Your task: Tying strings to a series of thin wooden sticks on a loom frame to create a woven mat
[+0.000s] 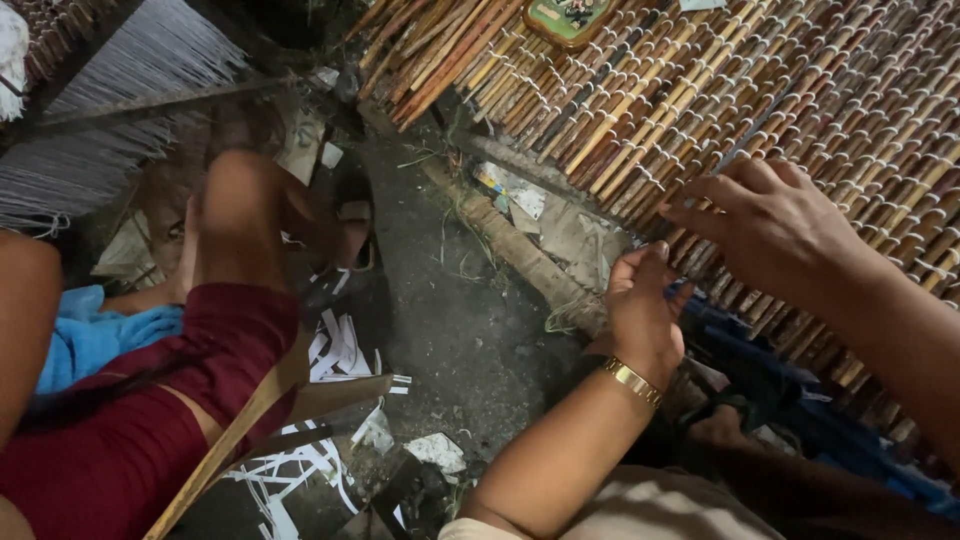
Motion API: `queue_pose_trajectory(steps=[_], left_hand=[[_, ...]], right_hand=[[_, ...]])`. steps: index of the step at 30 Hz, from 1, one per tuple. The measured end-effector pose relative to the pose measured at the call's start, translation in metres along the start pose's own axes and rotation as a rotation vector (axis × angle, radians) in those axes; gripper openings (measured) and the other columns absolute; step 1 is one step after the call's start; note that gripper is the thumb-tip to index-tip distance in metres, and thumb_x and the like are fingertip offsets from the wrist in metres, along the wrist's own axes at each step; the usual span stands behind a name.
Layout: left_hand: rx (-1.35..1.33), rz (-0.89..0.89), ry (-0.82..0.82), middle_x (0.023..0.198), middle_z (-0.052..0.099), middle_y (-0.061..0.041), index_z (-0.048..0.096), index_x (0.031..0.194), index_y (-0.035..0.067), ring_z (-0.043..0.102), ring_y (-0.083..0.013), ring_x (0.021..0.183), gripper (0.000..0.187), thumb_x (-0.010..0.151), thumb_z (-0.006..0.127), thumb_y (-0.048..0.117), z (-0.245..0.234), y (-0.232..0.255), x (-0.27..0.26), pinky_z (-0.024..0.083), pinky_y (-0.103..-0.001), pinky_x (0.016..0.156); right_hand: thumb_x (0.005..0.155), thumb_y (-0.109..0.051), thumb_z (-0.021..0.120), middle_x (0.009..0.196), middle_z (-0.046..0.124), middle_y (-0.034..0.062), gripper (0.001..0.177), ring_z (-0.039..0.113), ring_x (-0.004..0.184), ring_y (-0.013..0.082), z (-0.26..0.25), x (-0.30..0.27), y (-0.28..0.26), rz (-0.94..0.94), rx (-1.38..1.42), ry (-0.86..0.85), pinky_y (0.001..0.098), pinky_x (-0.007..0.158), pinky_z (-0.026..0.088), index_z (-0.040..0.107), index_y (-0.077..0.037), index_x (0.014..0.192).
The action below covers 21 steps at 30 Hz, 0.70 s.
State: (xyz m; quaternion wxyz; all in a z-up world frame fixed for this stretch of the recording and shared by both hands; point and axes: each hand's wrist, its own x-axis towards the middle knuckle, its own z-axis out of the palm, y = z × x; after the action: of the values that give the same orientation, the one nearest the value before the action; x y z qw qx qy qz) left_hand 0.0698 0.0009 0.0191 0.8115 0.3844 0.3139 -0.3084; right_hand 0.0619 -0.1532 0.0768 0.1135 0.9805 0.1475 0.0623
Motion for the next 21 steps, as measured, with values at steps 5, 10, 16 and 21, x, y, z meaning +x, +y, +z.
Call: queue_pose_trajectory(steps=[5,10,16,21], left_hand=[[0.008,-0.011,0.024,0.079,0.053,0.000,0.062,0.098,0.017,0.055,-0.0132,0.081,0.010,0.098,0.070,0.023,0.003,0.001,0.000,0.054,-0.030,0.072],[-0.015,-0.022,0.014,0.083,0.058,0.001,0.065,0.097,0.019,0.055,-0.0121,0.079,0.004,0.097,0.069,0.019,0.000,-0.002,0.004,0.053,-0.031,0.070],[0.008,-0.029,-0.008,0.086,0.058,0.002,0.066,0.101,0.020,0.055,-0.0099,0.080,0.003,0.098,0.066,0.020,-0.003,-0.001,0.004,0.053,-0.033,0.078],[-0.014,-0.034,-0.102,0.088,0.063,-0.003,0.059,0.110,0.015,0.063,-0.0154,0.086,0.016,0.098,0.067,0.023,-0.022,0.008,-0.011,0.054,-0.037,0.091]], right_hand=[[0.084,-0.014,0.064,0.147,0.060,-0.0082,0.055,0.058,0.128,0.0225,0.007,0.005,0.004,-0.023,0.072,0.002,0.0428,0.099,0.053,0.063,-0.032,0.136],[0.076,0.001,0.063,0.147,0.063,-0.0051,0.059,0.058,0.133,0.0248,0.010,0.012,0.009,-0.087,0.203,0.046,0.0454,0.099,0.054,0.068,-0.024,0.129],[0.078,0.001,0.062,0.142,0.067,-0.0023,0.052,0.060,0.133,0.0239,0.015,0.013,0.011,-0.110,0.225,0.056,0.0461,0.096,0.053,0.068,-0.023,0.124],[0.080,-0.003,0.063,0.138,0.069,-0.0031,0.065,0.063,0.122,0.0214,0.005,0.020,0.003,-0.050,0.183,0.054,0.0435,0.099,0.052,0.062,-0.025,0.141]])
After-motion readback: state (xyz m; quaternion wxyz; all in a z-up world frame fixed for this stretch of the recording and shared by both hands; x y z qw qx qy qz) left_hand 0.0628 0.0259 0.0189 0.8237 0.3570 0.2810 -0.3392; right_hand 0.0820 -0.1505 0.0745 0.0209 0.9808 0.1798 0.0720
